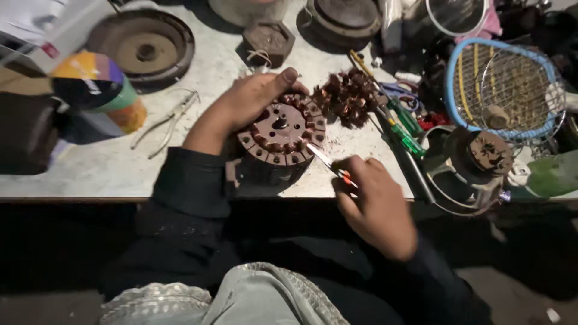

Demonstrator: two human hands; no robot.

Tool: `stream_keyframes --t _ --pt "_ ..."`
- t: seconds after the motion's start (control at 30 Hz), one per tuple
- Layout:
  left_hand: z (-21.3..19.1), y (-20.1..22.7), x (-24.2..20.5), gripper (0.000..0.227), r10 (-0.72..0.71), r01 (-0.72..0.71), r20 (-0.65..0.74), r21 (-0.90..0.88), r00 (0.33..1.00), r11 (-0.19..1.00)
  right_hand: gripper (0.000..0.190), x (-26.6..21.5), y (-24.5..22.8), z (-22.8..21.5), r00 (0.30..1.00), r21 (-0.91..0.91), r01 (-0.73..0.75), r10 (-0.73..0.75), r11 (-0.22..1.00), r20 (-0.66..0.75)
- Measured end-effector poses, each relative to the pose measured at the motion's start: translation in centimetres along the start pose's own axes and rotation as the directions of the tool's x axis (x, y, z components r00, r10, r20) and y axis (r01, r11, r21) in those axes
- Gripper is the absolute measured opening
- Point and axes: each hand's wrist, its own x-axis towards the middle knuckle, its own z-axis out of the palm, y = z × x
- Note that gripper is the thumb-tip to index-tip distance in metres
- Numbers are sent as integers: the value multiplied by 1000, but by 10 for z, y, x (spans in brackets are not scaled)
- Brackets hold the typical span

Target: The person uses orange-handled scissors and a hammer to remove copper wire from a motor stator. They repeatedly insert the scissors into the stator slots and strike the handle with the hammer to dislodge wire, then pull out the loosened copper strands.

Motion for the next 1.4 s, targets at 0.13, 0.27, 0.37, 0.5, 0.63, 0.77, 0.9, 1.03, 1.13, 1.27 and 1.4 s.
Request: stream_keyframes --t 0.13,0.27,0.37,0.5,0.63,0.77,0.9,1.03,1.13,1.27,1.4 --pt "-2 1 4 109 -30 30 -22 -18 999 999 22 -8 -23 -19 997 -98 17 -10 995 72" --pt "2 -3 8 109 -43 44 -45 31 998 999 17 -12 -32 -19 998 -157 58 -60 986 -8" --pt "3 -3 11 110 -96 96 -42 -7 995 995 19 -13 -35 -22 999 -183 49 -50 982 0" --pt "4 -6 15 113 -78 80 -78 22 994 997 20 -16 -29 -22 999 -214 18 -12 977 30" --pt "3 -7 13 113 -90 91 -54 19 994 996 25 -12 -14 -26 997 -126 -8 19 992 80" --pt "2 -6 11 113 -46 45 -38 -29 998 999 32 -5 -1 -32 996 -30 7 -4 1000 87" --pt "2 -7 9 108 -47 44 -42 -56 998 997 24 7 -6 -31 999 -91 21 -17 996 44" --pt "3 -6 10 102 -60 57 -45 -69 997 996 19 18 -24 -20 965 -267 211 -244 940 -97" --pt "2 -4 10 100 -43 40 -57 -67 997 997 20 9 -31 -33 981 -320 181 -195 930 -11" --pt "3 -6 7 100 -49 44 -58 -86 997 995 19 -2 -34 -37 998 -242 61 -61 968 7" --pt "4 -10 12 100 -42 38 -68 -60 997 997 19 2 -31 -37 993 -208 99 -111 973 -46"
